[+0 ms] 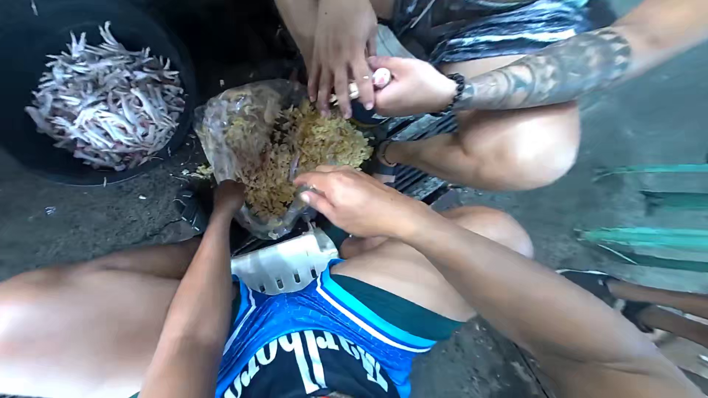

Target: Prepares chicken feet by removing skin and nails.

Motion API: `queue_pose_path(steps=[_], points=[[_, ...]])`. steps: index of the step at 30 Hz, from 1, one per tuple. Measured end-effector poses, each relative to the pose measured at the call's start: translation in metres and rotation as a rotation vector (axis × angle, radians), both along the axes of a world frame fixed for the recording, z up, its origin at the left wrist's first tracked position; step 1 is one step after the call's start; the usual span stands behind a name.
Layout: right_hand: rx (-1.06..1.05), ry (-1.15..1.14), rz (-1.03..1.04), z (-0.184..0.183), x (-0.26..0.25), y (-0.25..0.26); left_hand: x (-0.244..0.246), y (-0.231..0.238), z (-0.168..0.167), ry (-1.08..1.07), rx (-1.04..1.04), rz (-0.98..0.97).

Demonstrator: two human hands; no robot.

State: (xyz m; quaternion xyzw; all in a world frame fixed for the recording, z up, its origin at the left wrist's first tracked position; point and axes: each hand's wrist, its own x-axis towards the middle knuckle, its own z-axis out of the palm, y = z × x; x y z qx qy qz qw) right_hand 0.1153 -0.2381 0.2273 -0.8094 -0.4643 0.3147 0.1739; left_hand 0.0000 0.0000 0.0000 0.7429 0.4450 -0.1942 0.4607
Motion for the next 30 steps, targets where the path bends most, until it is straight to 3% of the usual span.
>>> queue_pose_path(steps=[3,6,12,15,19,22,26,30], points=[[-0.126,-0.005,-0.042,-0.01,0.014,-0.004,0.003,-0.012,-0.022,-0.023,-0.154,0.037],[-0.077,-0.024,-0.029,-0.001,0.026,-0.016,0.02,-0.022,-0.034,-0.061,-0.246,0.05],[-0.215,-0.101,0.094,0.019,0.043,-0.043,0.079,-0.054,-0.046,-0.026,-0.053,-0.244],[-0.314,0.04,0.165,0.032,0.039,-0.042,0.09,-0.077,-0.043,-0.06,-0.057,-0.336],[-0.24,0.004,0.214,0.021,0.022,-0.043,0.107,-0.102,-0.095,0.037,0.073,-0.577],[-0.253,0.015,0.246,0.019,0.018,-0.045,0.122,-0.113,-0.115,0.163,0.116,-0.707],[-0.238,0.085,0.26,0.018,0.023,-0.049,0.124,-0.118,-0.138,0.136,0.172,-0.64],[-0.282,0.119,0.234,0.015,0.033,-0.047,0.12,-0.113,-0.129,0.017,0.079,-0.424]])
